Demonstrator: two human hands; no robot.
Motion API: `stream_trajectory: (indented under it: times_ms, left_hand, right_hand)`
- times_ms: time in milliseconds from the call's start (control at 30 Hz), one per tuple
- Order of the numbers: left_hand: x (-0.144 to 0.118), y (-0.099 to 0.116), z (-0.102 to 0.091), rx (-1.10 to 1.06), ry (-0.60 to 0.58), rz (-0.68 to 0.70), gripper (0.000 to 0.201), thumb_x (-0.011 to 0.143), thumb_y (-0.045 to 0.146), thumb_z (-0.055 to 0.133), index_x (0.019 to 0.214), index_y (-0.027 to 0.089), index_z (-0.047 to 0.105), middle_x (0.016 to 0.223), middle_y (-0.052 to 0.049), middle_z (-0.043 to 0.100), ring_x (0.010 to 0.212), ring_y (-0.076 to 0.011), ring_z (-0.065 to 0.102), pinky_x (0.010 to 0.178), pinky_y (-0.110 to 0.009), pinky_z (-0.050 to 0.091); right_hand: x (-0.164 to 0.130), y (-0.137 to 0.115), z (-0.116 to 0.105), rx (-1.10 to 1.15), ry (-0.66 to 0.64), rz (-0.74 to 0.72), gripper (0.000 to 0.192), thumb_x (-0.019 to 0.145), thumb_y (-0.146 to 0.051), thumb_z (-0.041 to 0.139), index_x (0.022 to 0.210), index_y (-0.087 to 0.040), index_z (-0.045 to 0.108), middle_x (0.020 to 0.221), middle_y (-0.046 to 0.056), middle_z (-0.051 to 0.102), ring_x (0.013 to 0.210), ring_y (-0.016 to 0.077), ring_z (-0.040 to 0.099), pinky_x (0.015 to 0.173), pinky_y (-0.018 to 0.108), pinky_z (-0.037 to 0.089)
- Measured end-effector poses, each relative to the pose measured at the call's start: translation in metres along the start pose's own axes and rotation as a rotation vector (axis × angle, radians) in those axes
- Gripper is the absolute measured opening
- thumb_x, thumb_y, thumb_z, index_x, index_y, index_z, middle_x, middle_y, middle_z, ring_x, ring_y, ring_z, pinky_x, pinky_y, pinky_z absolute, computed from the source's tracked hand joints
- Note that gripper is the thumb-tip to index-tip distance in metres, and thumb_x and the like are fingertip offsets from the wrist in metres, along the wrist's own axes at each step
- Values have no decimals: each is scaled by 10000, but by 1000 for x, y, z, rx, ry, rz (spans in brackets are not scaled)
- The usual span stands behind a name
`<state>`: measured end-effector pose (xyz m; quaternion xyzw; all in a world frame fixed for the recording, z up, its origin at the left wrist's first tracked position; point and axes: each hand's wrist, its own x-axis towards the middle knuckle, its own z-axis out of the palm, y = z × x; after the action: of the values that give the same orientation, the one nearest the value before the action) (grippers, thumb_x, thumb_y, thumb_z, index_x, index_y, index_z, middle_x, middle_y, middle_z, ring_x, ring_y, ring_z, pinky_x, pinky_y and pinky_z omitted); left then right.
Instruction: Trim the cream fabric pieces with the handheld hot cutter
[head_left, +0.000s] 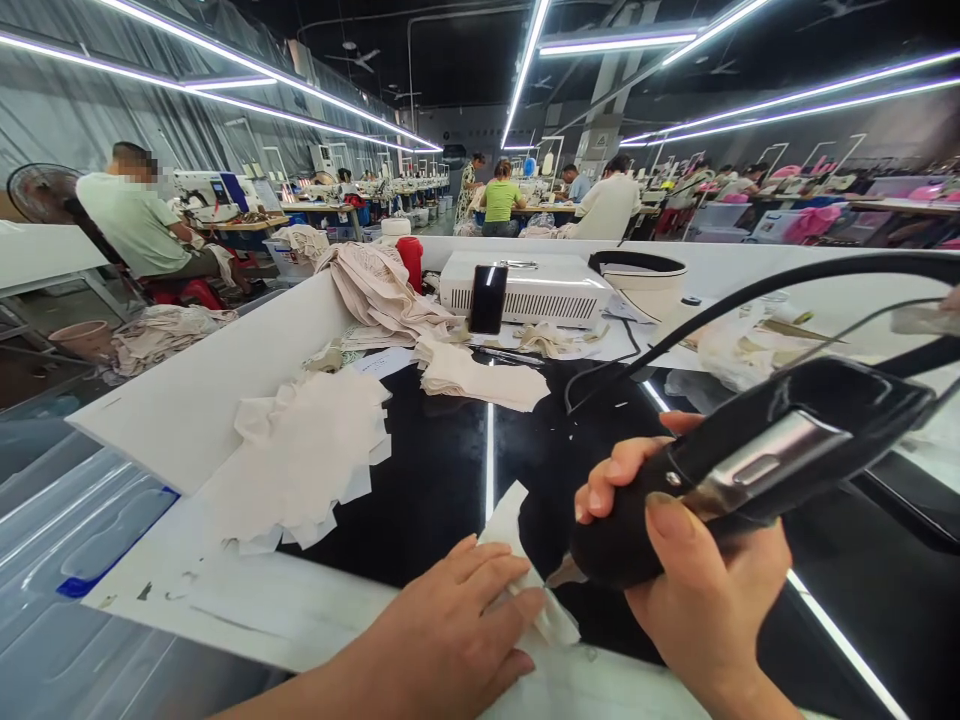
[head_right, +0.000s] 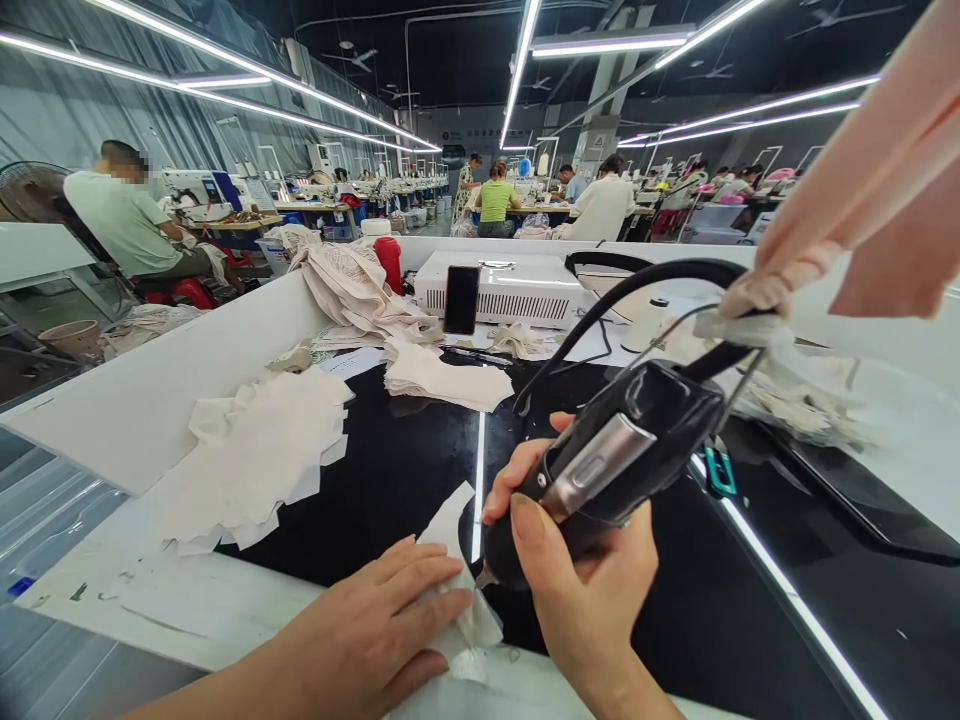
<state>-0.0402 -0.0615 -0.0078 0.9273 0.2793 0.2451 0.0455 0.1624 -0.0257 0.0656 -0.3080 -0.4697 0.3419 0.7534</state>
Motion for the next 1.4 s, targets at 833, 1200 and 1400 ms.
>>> stream_trajectory:
  times_ms: [833,1200,1400]
  left_hand:
    - [9,-26,-17,70,-85,60,345,1080,294,788,1395,242,660,1323,-99,725,1187,-251,760,1205,-514,576]
    - [8,-24,-15,108,-74,48,331,1074,289,793,1382,254,679,1350,-104,717,1236,-254,750,1177,-511,609]
    - [8,-24,-14,118,-67,51,377,1053,305,821,1400,255,682,1371,-124,704,1240,-272,747,1162,-526,619]
  right_hand:
    - [-3,1,3,40,-21,-2,436,922,-373,928,1274,-289,685,868,-23,745,610,162,701,533,289,627]
    - [6,6,8,47,49,-12,473,870,-415,970,1254,-298,719,845,-47,750,612,158,704,588,297,633]
    - [6,14,11,59,30,-14,431,892,-383,946,1253,-304,724,856,-52,753,620,150,706,592,286,640]
